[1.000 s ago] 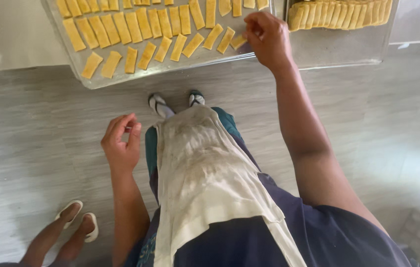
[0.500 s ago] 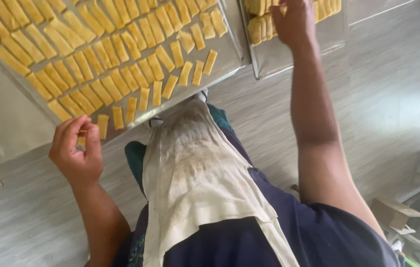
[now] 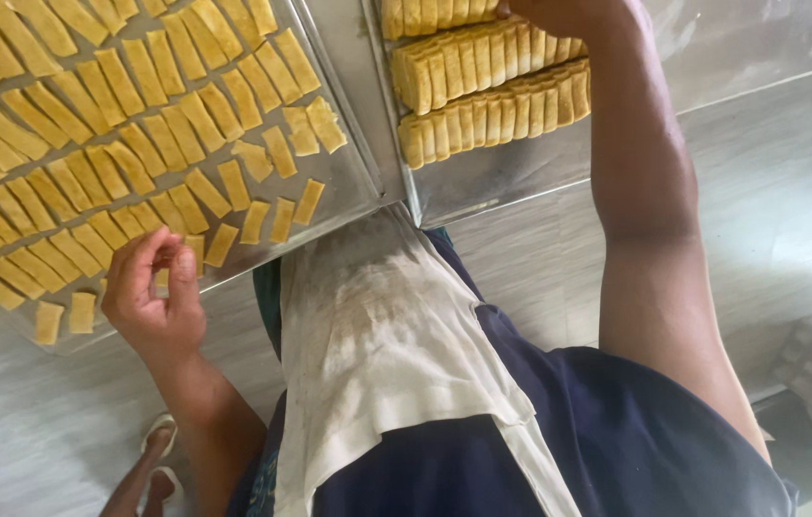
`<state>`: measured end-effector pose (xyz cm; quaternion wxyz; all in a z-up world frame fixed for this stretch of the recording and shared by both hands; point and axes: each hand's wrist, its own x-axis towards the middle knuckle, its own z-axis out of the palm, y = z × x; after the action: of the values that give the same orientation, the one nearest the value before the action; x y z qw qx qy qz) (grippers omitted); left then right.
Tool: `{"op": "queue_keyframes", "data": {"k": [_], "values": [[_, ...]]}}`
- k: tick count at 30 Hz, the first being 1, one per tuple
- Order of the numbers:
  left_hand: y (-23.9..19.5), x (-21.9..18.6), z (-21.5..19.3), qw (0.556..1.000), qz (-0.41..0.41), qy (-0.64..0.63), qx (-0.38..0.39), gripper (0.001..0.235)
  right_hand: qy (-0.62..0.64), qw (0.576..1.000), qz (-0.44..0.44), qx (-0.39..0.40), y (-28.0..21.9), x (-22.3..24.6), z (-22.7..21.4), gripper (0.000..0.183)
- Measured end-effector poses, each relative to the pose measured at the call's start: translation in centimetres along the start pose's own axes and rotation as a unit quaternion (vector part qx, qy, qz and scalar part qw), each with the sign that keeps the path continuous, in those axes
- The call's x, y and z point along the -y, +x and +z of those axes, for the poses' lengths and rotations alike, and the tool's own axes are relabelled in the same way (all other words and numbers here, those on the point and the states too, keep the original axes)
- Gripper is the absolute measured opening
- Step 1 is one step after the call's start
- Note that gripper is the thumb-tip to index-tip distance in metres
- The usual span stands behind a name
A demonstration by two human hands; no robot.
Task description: The person picks up rectangular biscuit pieces from a tray and stacks them into neat piles on a second tray. The person handles the biscuits by hand, repeatedly transferring them from one tray to another and arranging them in rows.
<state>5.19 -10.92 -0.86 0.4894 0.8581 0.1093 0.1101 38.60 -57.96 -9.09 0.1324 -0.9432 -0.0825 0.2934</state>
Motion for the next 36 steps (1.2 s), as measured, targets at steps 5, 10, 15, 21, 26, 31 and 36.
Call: {"op": "queue_keyframes", "data": {"k": [5, 10, 15, 21, 26, 31, 36], "values": [[0.9, -1.9, 1.7, 1.0, -0.011, 0.013, -0.001, 0.025, 0.128, 0.989, -0.017, -0.067, -1.0, -1.5, 0.1, 0.029], [1.6, -3.7, 1.9, 0.998, 0.001, 0.061, 0.003, 0.023, 0.173, 0.954, -0.153, -0.189, -3.6, -0.8, -2.8, 0.03], [1.9, -5.1, 4.4, 0.996, 0.0, 0.079, 0.038, 0.024, 0.119, 0.906, -0.333, -0.234, -7.3, 5.2, -4.1, 0.039], [4.3, -5.2, 11.1, 0.975, -0.001, -0.149, 0.166, 0.043, 0.298, 0.857, -0.419, -0.036, -12.1, 16.4, 5.3, 0.043], [4.6, -2.4, 12.3, 0.902, -0.138, -0.342, 0.224, 0.035, 0.499, 0.813, -0.275, -0.12, -15.8, 21.1, 11.0, 0.04], [2.3, 0.3, 10.4, 0.845, -0.181, -0.45, 0.224, 0.034, 0.535, 0.809, -0.178, -0.166, -18.3, 23.3, 15.4, 0.038], [0.1, 2.1, 8.4, 0.816, -0.192, -0.5, 0.216, 0.039, 0.556, 0.801, -0.127, -0.181, -20.9, 24.9, 19.3, 0.028]]}}
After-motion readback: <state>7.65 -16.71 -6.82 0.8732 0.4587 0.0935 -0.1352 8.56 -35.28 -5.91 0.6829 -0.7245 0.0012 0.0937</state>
